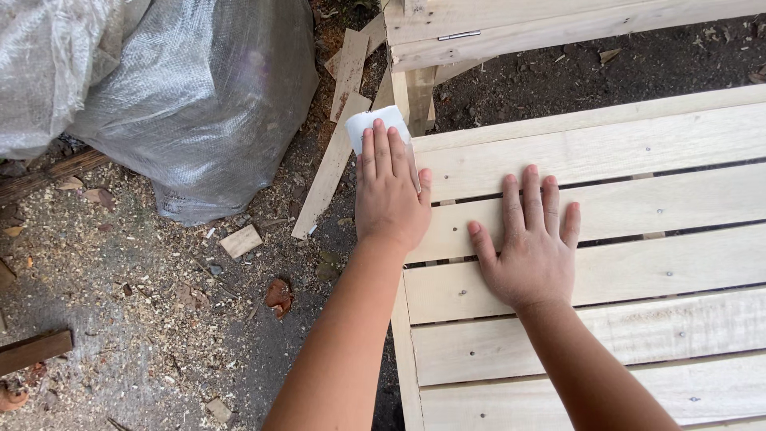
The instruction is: The person sands the slatted surfaces of unfinished wooden furniture pieces outdoors, rubbing a small sanding block back and forth across the boards while steadying the work with the other hand. They briefly handle an orange abrasive block, then continue sanding across multiple furniture panels.
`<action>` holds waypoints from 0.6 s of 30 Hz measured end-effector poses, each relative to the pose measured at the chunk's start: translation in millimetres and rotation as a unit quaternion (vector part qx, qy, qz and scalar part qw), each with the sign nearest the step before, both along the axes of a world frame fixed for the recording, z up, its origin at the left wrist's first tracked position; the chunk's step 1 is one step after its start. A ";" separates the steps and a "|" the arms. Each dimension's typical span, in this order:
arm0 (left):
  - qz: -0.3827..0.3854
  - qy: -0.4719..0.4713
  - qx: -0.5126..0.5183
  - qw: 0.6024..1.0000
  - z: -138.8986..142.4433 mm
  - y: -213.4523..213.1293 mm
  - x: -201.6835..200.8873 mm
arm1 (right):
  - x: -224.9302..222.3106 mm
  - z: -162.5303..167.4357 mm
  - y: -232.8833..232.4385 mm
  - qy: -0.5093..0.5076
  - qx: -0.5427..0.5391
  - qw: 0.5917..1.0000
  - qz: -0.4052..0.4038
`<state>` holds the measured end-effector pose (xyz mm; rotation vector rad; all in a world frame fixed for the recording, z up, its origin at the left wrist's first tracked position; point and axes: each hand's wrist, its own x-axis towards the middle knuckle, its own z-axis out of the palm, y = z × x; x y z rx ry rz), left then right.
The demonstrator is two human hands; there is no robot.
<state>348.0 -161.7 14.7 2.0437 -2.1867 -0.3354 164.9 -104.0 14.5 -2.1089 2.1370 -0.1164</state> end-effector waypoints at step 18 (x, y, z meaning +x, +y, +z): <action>-0.086 0.013 0.001 0.996 -0.3 40.1 10.3 | -0.2 -3.8 2.6 0.017 -0.005 1.000 -0.006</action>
